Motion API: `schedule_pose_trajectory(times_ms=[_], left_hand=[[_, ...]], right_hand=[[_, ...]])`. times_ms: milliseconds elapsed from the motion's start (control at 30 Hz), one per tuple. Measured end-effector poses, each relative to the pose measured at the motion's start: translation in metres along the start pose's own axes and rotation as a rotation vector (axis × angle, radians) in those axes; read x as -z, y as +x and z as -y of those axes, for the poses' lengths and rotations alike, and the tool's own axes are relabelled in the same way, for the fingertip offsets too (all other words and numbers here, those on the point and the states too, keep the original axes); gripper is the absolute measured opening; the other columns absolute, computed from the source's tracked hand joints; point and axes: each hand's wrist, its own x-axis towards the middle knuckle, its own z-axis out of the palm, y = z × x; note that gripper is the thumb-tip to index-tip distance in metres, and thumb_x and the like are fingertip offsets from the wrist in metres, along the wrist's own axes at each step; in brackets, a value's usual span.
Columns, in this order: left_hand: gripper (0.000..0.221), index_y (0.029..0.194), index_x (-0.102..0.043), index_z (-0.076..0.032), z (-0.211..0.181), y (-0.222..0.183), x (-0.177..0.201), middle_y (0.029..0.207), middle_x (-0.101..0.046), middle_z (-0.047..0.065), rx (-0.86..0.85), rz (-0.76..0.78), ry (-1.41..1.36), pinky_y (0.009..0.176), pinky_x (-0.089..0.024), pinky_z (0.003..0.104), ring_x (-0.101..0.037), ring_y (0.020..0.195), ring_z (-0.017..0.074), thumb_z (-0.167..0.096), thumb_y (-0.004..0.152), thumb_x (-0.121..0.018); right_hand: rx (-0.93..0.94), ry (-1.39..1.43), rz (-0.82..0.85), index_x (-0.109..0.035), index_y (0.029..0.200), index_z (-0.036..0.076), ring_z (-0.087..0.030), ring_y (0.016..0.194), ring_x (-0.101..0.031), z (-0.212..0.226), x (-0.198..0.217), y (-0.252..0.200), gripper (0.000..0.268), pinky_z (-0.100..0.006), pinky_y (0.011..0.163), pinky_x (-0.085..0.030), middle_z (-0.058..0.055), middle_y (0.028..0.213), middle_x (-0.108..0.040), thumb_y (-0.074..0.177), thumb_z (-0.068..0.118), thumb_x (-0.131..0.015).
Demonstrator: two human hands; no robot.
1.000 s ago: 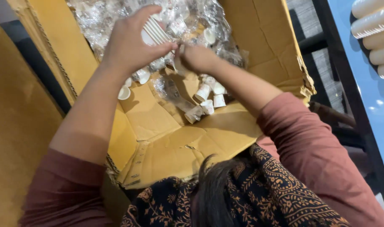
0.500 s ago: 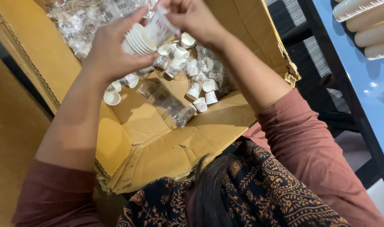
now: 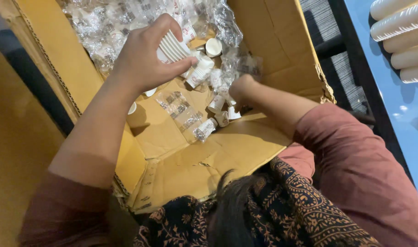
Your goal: Sorting paper cups from a cardboard box and stacking them on a table.
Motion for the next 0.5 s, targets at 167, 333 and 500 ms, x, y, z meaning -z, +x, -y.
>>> schedule_pose_trajectory(times_ms=[167,333,500], left_hand=[[0.045,0.11,-0.056,-0.01,-0.002,0.003,0.0,0.093,-0.072,0.012,0.002,0.003,-0.037,0.074,-0.057,0.041,-0.075,0.086,0.0321,-0.036,0.091,-0.087],[0.043,0.116,-0.058,-0.01,0.012,-0.001,-0.004,0.101,-0.074,0.014,-0.067,-0.038,0.013,0.081,-0.057,0.042,-0.074,0.093,0.0349,-0.032,0.092,-0.088],[0.06,0.139,-0.058,-0.013,-0.005,0.003,-0.004,0.106,-0.075,0.017,-0.026,-0.029,-0.016,0.085,-0.059,0.043,-0.076,0.098,0.0353,-0.032,0.09,-0.087]], right_hand=[[-0.042,0.075,-0.465,-0.067,0.122,0.02,-0.031,0.111,-0.068,0.031,-0.007,0.038,0.036,-0.046,0.083,-0.057,-0.014,0.142,-0.057,0.091,0.039,-0.073],[-0.002,0.458,-1.082,-0.08,0.085,0.013,-0.032,0.113,-0.062,0.004,0.07,-0.038,0.022,-0.046,0.088,-0.054,-0.013,0.135,-0.056,0.092,0.032,-0.071],[0.283,1.19,-1.488,-0.072,0.103,0.006,-0.025,0.109,-0.062,0.0,0.088,-0.074,0.033,-0.041,0.095,-0.053,-0.009,0.117,-0.059,0.111,0.034,-0.057]])
